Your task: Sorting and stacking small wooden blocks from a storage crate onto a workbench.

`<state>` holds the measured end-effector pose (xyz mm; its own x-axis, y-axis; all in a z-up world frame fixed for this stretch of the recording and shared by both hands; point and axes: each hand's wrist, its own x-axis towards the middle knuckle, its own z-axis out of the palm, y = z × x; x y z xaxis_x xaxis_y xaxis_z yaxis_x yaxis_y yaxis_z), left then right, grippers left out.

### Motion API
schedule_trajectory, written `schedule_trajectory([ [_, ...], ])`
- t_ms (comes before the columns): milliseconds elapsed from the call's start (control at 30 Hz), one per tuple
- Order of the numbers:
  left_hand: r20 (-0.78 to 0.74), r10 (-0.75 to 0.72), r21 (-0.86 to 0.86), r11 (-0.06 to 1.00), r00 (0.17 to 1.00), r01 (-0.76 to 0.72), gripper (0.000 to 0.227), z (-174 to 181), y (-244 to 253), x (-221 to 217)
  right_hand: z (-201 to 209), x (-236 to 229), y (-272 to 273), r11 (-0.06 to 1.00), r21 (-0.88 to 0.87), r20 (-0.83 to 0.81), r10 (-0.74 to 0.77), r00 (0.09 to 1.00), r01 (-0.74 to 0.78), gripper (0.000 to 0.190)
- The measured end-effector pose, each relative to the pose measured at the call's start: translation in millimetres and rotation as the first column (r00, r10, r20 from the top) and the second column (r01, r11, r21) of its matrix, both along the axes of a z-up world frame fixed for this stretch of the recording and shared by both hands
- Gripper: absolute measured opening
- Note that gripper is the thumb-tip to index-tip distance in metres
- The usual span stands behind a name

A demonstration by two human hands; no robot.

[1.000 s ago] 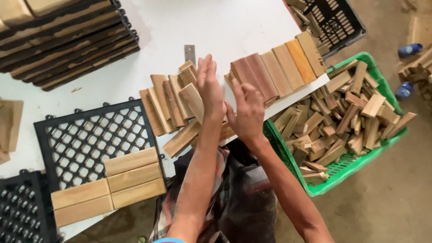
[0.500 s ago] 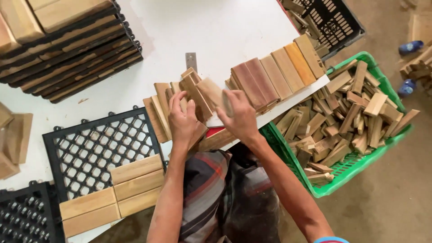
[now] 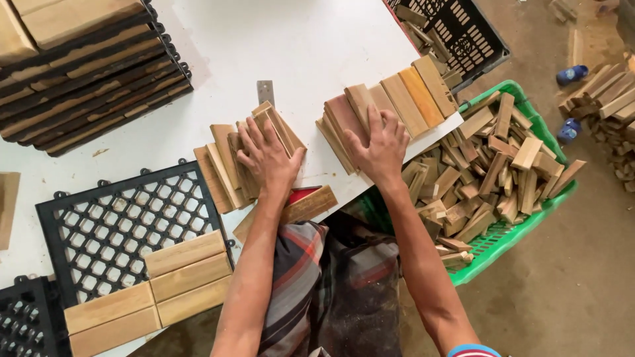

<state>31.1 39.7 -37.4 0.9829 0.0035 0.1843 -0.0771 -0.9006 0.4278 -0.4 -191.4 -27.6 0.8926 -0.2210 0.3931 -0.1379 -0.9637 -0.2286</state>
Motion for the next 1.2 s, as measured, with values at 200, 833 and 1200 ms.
schedule_trajectory([
  [200,-0.023,0.011,-0.049,0.999,1.0,-0.012,0.084,-12,2,-2,25,-12,0,0.99,-0.037,-0.102,0.131,0.986,-0.135,0.1],
  [833,-0.088,-0.055,-0.966,0.247,0.995,-0.072,0.05,97,-38,-43,59,-46,88,0.479,0.824,0.105,0.395,0.913,-0.302,0.085],
  [1200,-0.315,-0.234,-0.911,0.346,0.92,-0.224,0.098,16,-163,-24,7,8,-80,0.981,0.185,-0.203,-0.021,0.979,0.059,0.076],
])
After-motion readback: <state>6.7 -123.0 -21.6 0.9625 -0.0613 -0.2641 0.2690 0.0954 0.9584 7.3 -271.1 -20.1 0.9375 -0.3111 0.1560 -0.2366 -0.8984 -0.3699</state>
